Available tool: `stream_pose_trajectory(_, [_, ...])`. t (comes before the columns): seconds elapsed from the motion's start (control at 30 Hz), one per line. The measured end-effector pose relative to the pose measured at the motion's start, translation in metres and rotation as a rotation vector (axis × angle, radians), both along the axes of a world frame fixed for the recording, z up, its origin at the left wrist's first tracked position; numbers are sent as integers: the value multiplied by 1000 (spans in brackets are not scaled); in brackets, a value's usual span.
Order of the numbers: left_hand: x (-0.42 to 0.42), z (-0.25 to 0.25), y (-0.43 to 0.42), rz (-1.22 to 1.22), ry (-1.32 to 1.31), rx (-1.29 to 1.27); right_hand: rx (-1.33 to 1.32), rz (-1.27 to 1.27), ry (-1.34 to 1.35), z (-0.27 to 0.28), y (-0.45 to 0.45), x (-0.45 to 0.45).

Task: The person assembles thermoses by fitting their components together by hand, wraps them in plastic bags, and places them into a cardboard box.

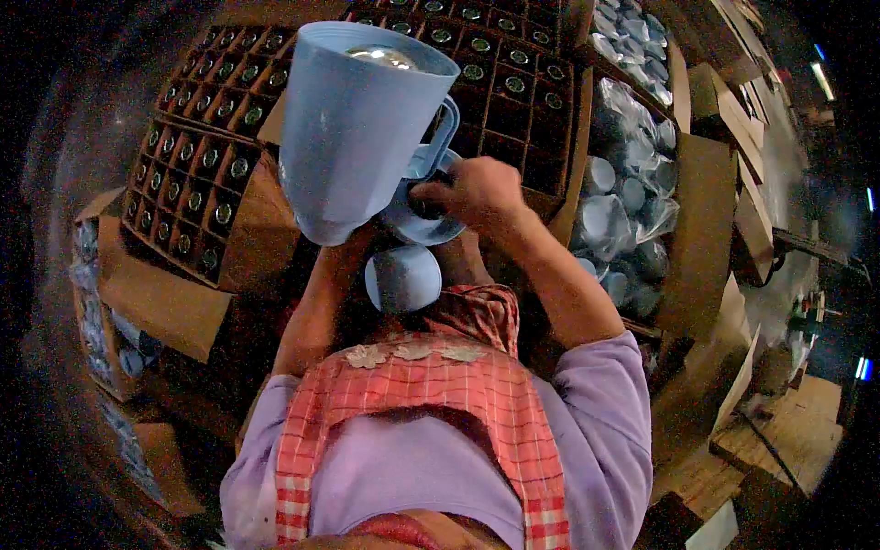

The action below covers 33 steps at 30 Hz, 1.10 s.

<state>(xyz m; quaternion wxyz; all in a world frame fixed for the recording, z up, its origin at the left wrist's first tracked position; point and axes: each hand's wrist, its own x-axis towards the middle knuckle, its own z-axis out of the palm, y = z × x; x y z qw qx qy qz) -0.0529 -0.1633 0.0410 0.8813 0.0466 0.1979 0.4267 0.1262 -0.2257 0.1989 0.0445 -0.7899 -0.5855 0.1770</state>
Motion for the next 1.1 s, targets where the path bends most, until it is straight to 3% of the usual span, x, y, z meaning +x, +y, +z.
stream_pose_trajectory(0.1, [-5,12,0,61,70,6,357,-272,227,-9,-13,46])
stream_pose_trajectory(0.17, [-5,17,1,86,96,6,373,-327,684,-53,-16,76])
stream_pose_trajectory(0.23, [-7,24,1,97,114,14,-43,-443,1702,-65,-27,57])
stream_pose_trajectory(0.27, [-6,26,-1,99,115,26,-58,-430,1451,-64,-28,51])
stream_pose_trajectory(0.37, [-8,24,-18,108,61,99,206,-202,1451,-95,-40,61])
stream_pose_trajectory(0.4, [-8,23,-20,110,30,139,201,-237,1417,-82,-46,58])
stream_pose_trajectory(0.5, [-10,22,-25,78,34,184,298,-304,1620,-74,-67,52])
stream_pose_trajectory(0.63, [-15,24,-26,36,78,208,371,-309,1695,-91,-91,51])
stream_pose_trajectory(0.77, [-25,31,-24,22,121,247,634,-449,1839,-89,-101,42])
stream_pose_trajectory(0.83, [-31,37,-19,24,143,273,598,-890,1994,-82,-101,56])
stream_pose_trajectory(0.9, [-39,42,-16,39,170,298,782,-861,1892,-54,-105,65])
stream_pose_trajectory(1.0, [-53,49,-16,70,221,327,987,-1016,1773,-32,-102,68])
stream_pose_trajectory(1.1, [-65,54,-15,100,256,361,919,-622,1438,-42,-112,59])
